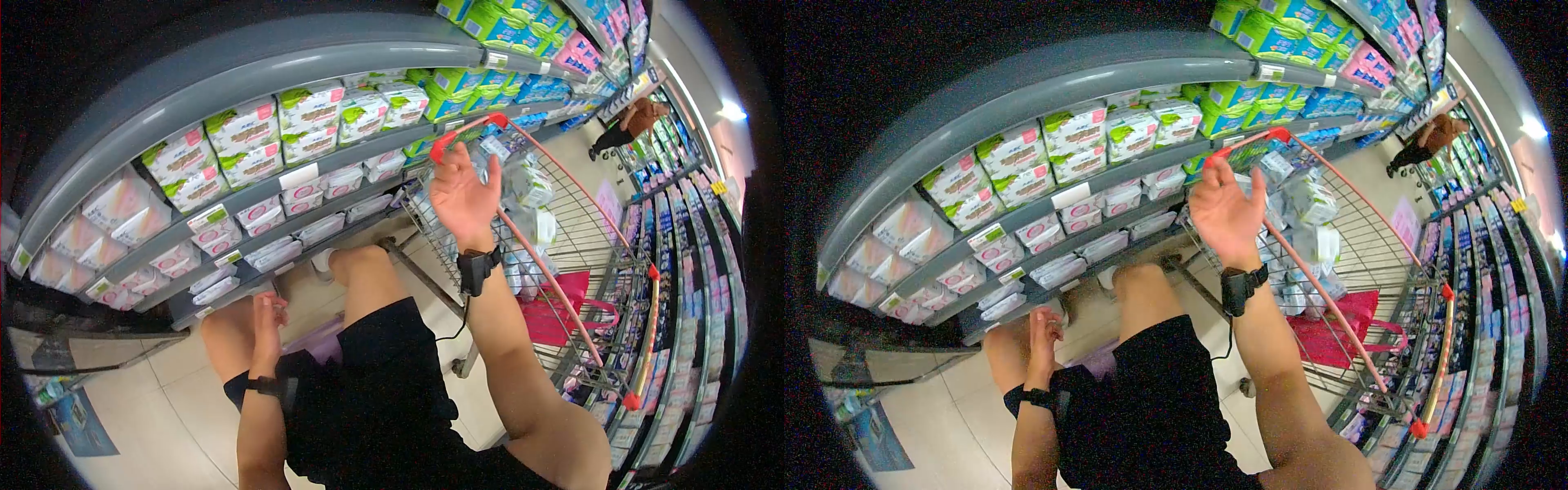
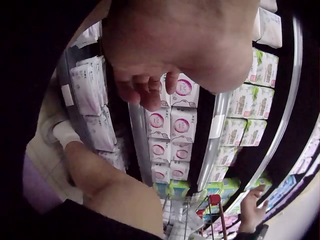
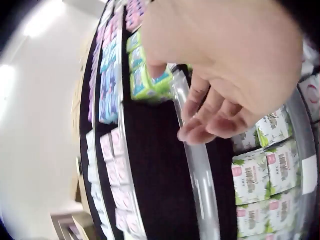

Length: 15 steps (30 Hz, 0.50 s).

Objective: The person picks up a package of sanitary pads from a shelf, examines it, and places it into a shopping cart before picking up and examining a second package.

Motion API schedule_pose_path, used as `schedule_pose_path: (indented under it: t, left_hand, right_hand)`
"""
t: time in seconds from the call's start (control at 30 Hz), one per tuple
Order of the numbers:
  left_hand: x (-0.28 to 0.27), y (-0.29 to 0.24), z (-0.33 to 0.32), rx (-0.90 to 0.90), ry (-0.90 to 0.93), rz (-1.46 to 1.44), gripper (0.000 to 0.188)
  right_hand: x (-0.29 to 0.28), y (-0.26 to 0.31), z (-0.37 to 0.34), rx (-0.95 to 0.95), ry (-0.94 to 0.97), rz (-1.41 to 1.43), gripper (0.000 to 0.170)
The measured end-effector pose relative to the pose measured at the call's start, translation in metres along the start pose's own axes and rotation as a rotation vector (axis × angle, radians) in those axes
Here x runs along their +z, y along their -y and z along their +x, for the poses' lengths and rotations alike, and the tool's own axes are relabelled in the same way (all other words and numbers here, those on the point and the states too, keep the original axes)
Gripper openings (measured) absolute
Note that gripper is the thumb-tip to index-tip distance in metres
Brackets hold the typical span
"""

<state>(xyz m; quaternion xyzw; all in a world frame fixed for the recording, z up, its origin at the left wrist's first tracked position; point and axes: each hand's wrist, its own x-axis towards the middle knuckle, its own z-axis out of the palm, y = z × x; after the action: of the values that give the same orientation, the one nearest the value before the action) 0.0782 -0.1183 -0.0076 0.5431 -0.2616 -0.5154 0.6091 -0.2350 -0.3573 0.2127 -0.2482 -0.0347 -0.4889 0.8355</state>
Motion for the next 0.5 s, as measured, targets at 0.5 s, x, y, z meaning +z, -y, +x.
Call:
schedule_pose_path:
  t: [0.5]
  left_hand:
    - [-0.004, 0.007, -0.009, -0.002, 0.064, 0.198, 0.027]
  right_hand:
    - [0.052, -0.119, 0.134, -0.429, 0.04, -2.246, 0.078]
